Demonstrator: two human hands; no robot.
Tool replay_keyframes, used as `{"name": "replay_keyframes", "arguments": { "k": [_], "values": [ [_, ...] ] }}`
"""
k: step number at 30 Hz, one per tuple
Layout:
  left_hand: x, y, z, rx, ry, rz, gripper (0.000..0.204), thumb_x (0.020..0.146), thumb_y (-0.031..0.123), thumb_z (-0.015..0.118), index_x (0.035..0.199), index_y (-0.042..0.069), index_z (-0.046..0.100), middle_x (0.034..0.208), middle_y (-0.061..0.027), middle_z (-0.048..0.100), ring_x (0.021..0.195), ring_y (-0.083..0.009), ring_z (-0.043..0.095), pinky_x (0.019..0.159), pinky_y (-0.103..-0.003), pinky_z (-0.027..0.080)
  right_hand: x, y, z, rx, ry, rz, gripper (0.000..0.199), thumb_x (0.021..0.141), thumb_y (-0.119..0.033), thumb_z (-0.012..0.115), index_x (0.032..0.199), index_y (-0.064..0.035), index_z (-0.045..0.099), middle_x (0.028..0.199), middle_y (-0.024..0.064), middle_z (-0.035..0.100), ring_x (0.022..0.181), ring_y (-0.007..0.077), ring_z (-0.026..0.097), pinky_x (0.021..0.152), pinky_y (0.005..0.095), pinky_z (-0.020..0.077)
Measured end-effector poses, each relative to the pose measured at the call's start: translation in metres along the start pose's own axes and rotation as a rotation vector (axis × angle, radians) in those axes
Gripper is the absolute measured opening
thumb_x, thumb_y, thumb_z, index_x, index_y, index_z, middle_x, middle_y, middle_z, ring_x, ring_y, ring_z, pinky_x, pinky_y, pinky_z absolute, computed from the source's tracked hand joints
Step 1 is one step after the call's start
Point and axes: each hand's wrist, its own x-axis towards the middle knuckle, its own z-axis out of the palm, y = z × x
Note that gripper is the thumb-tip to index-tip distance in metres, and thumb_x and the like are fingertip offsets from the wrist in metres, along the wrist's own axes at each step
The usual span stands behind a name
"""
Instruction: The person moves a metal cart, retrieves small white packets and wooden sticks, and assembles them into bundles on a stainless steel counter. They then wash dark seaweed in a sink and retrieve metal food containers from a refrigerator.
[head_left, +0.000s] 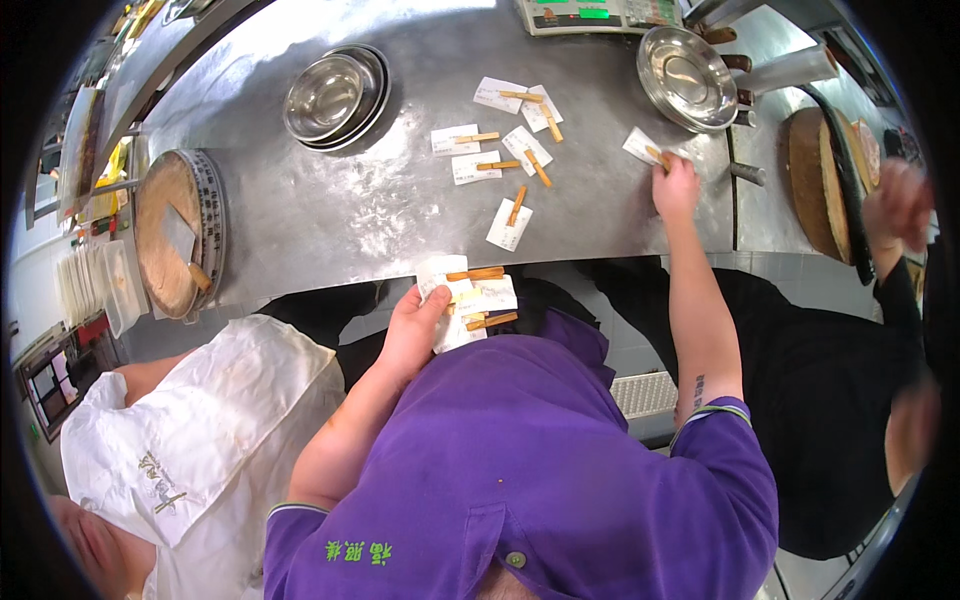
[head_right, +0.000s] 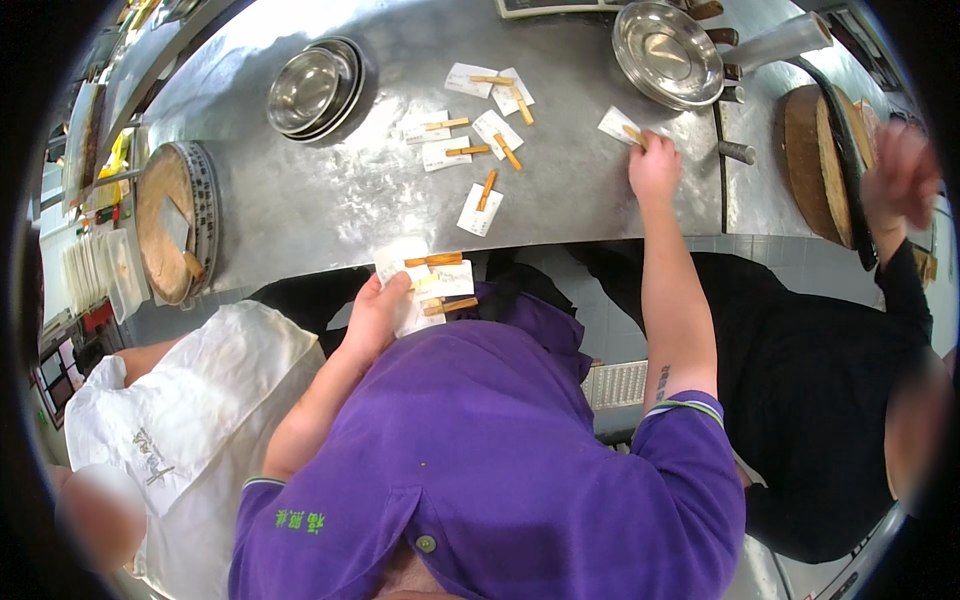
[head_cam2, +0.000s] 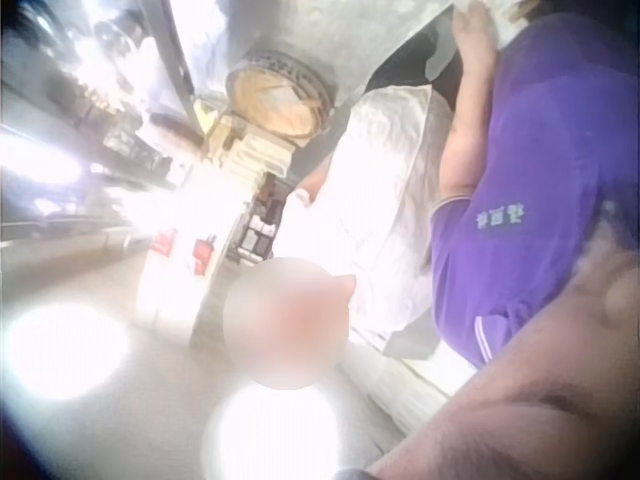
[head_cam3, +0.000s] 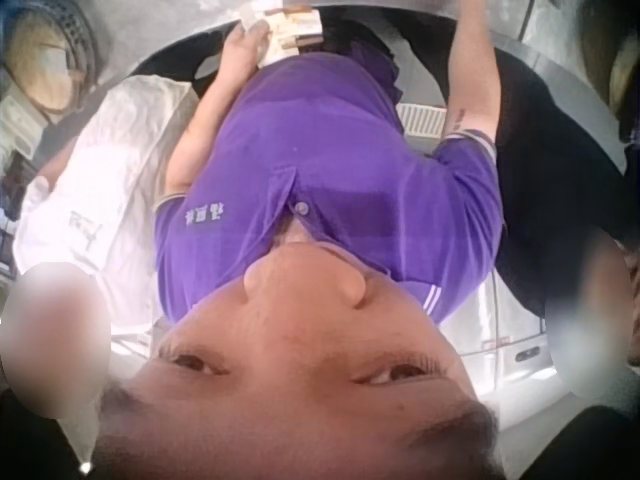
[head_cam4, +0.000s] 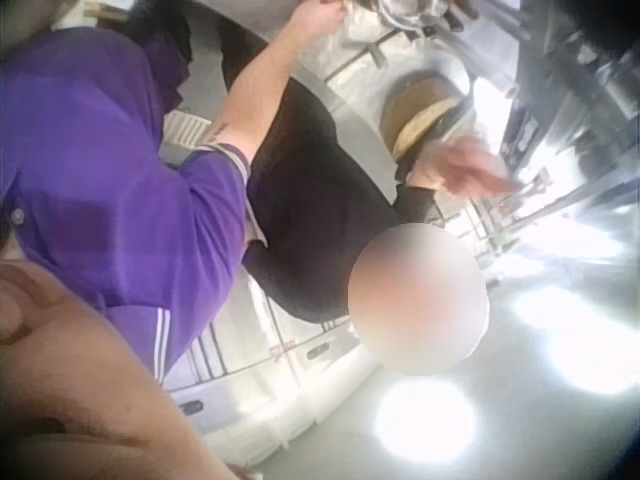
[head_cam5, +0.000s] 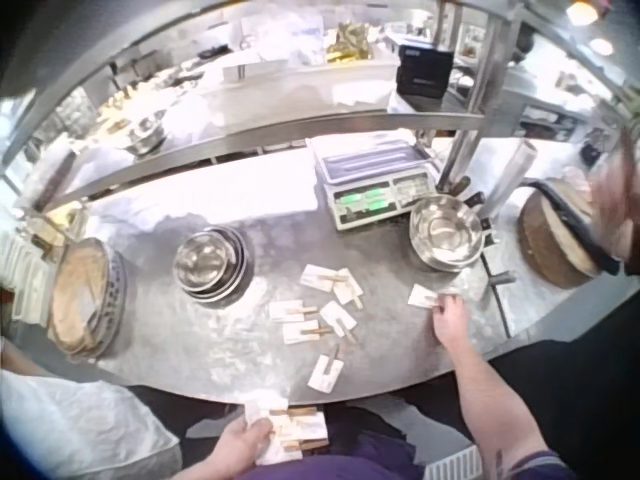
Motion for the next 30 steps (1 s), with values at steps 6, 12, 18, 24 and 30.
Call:
{"name": "replay_keyframes", "arguments": {
  "k": [6, 12, 18, 24, 30],
  "values": [
    [-0.006, 0.005, 0.007, 0.084, 0.008, 0.062, 0.031, 0.101, 0.017, 0.055, 0.128, 0.001, 0.053, 0.115, -0.0092, 0.065, 0.099, -0.0159, 0.063, 0.086, -0.031, 0.052, -0.077, -0.099, -0.041, 1.162, -0.426, 0.219, 0.028, 0.094, -0.019, 0.067, 0.116, -0.0016, 0.064, 0.102, 0.0027, 0.066, 0.091, 0.0094, 0.058, 0.083, 0.0251, 0.0476],
    [0.000, -0.002, 0.011, 0.025, -0.055, 0.104, 0.033, 0.101, 0.018, 0.055, 0.129, 0.001, 0.052, 0.117, -0.0086, 0.064, 0.100, -0.0145, 0.062, 0.086, -0.030, 0.051, -0.178, -0.197, -0.065, 1.093, -0.437, -0.335, 0.027, 0.092, -0.020, 0.067, 0.111, -0.0022, 0.061, 0.103, 0.0115, 0.066, 0.093, 0.0198, 0.064, 0.084, 0.0314, 0.0507],
    [0.000, -0.007, 0.003, 0.059, -0.028, 0.053, 0.036, 0.097, 0.015, 0.057, 0.131, 0.002, 0.051, 0.117, -0.0076, 0.063, 0.103, -0.0157, 0.062, 0.088, -0.031, 0.051, -0.185, -0.206, -0.082, 1.116, -0.874, -0.123, 0.031, 0.093, -0.023, 0.064, 0.115, -0.0031, 0.058, 0.103, 0.0119, 0.067, 0.093, 0.0218, 0.066, 0.084, 0.0329, 0.0510],
    [-0.004, -0.006, 0.003, -0.119, -0.007, 0.063, 0.041, 0.099, 0.024, 0.058, 0.132, 0.002, 0.049, 0.120, -0.0093, 0.061, 0.105, -0.0166, 0.061, 0.090, -0.032, 0.051, -0.191, -0.215, -0.087, 1.101, -0.877, -0.190, 0.029, 0.089, -0.021, 0.066, 0.111, -0.0027, 0.061, 0.101, 0.0124, 0.068, 0.090, 0.0258, 0.067, 0.081, 0.0337, 0.0516],
    [-0.003, -0.001, -0.001, 0.044, 0.068, 0.004, 0.045, 0.100, 0.036, 0.058, 0.126, -0.001, 0.054, 0.114, -0.0086, 0.063, 0.100, -0.0161, 0.062, 0.087, -0.031, 0.051, -0.189, -0.219, -0.094, 1.038, -0.882, -0.267, 0.026, 0.088, -0.020, 0.067, 0.108, -0.0031, 0.064, 0.098, 0.0127, 0.068, 0.089, 0.0281, 0.067, 0.078, 0.0355, 0.0518]
  ]
}}
